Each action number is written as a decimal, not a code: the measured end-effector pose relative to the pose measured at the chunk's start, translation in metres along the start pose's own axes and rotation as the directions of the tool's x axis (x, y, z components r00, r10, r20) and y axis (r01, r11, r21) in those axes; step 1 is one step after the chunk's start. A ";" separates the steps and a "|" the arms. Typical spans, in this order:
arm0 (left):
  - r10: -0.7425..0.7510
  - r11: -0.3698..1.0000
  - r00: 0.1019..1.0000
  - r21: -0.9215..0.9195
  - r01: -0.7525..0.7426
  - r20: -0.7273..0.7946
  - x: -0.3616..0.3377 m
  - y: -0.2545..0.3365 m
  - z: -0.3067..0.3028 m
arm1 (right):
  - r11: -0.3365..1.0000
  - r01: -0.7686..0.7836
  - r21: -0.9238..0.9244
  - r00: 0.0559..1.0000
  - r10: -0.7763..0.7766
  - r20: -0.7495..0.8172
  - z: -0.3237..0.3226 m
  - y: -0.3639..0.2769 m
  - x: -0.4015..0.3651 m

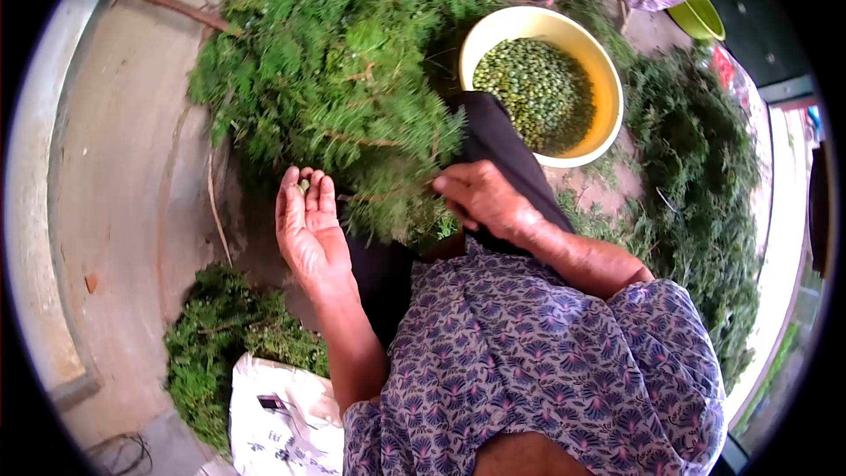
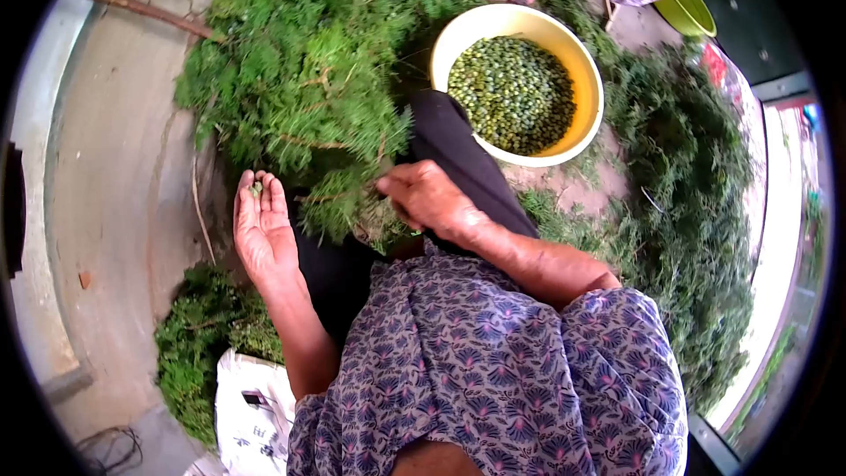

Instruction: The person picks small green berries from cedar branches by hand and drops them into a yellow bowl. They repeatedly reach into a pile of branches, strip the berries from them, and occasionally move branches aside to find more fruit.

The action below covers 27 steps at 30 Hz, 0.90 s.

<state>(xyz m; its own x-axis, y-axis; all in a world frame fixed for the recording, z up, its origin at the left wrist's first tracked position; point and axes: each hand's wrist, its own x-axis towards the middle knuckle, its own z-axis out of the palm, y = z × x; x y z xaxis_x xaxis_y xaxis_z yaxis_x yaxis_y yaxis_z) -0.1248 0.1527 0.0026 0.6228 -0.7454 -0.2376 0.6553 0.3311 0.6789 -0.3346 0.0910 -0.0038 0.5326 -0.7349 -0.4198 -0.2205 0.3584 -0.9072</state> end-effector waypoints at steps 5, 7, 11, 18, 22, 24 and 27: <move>-0.210 0.970 0.800 0.221 0.099 0.563 0.002 -0.033 0.096 | 0.991 0.027 -0.132 0.999 -0.022 0.046 0.006 0.000 0.000; -0.240 0.907 0.754 0.419 -0.051 0.611 0.004 -0.041 0.121 | 0.998 0.042 -0.049 0.998 -0.039 0.049 0.006 -0.003 -0.001; 0.104 0.873 0.844 0.358 -0.331 0.526 0.007 -0.025 0.108 | 0.993 0.089 0.078 0.996 -0.089 0.005 -0.002 0.004 0.002; 0.170 0.742 0.953 0.604 -0.292 0.252 0.022 -0.017 0.050 | 0.933 0.319 -0.164 0.947 -0.322 0.011 -0.005 0.018 0.002; 0.075 0.751 0.953 0.611 -0.248 0.295 0.016 -0.026 0.046 | 0.584 0.523 -0.621 0.768 -0.639 0.045 0.002 0.019 -0.005; 0.044 0.822 0.954 0.532 -0.202 0.295 0.014 -0.024 0.041 | 0.530 0.579 -0.620 0.689 -0.724 0.025 0.007 0.017 -0.005; -0.067 0.971 0.924 0.238 -0.027 0.377 0.016 -0.012 0.033 | 0.448 0.560 -0.697 0.666 -0.744 0.058 0.005 0.009 -0.008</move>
<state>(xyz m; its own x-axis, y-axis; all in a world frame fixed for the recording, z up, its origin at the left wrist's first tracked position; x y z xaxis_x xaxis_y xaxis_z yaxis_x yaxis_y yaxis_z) -0.1369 0.1176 0.0133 0.3703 -0.9289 -0.0029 0.5182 0.2040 0.8306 -0.3362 0.1030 -0.0087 0.5663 -0.7226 0.3965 -0.3697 -0.6526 -0.6613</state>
